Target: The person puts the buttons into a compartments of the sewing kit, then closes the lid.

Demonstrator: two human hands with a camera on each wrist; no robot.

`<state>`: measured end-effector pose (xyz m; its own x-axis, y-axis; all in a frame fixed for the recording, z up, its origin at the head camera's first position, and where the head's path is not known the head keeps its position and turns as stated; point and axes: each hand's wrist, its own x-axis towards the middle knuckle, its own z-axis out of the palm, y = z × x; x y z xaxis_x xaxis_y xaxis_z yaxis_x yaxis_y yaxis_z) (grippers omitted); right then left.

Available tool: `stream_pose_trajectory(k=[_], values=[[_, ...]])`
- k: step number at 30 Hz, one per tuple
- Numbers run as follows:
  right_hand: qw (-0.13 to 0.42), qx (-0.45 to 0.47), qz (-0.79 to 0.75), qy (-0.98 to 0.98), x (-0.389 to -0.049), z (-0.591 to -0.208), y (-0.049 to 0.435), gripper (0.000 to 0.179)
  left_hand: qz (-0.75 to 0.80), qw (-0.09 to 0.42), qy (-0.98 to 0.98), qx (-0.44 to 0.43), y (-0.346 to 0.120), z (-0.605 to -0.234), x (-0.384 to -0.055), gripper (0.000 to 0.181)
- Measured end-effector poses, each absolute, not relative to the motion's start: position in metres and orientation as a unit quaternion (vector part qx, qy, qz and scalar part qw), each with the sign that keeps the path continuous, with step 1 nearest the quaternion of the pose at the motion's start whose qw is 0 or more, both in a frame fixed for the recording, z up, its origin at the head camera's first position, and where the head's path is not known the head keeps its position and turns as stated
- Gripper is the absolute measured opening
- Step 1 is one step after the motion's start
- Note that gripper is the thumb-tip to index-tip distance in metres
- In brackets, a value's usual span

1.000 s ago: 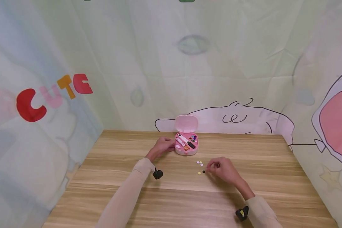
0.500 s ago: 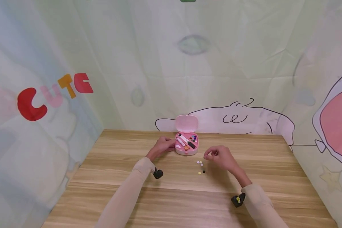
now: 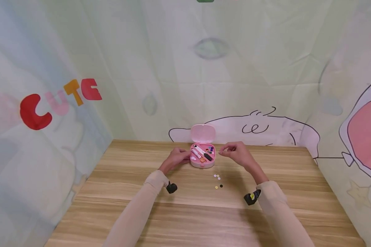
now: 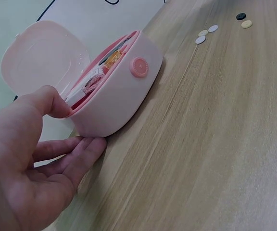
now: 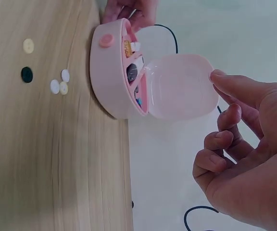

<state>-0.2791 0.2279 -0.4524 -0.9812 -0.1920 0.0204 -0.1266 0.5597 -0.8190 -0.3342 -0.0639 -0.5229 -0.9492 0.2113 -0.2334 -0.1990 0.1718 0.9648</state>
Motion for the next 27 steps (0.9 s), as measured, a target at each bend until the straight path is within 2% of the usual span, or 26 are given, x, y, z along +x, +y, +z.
stream_pose_trajectory(k=[19,27], values=[[0.112,-0.013,-0.556,0.823,-0.316,-0.46,0.209,0.039,0.637,0.155,0.755,0.008,-0.064,-0.528,-0.336,0.028],[0.118,0.004,-0.593,0.797,-0.327,-0.462,0.201,0.034,0.637,0.154,0.756,0.012,-0.065,-0.525,-0.334,0.028]])
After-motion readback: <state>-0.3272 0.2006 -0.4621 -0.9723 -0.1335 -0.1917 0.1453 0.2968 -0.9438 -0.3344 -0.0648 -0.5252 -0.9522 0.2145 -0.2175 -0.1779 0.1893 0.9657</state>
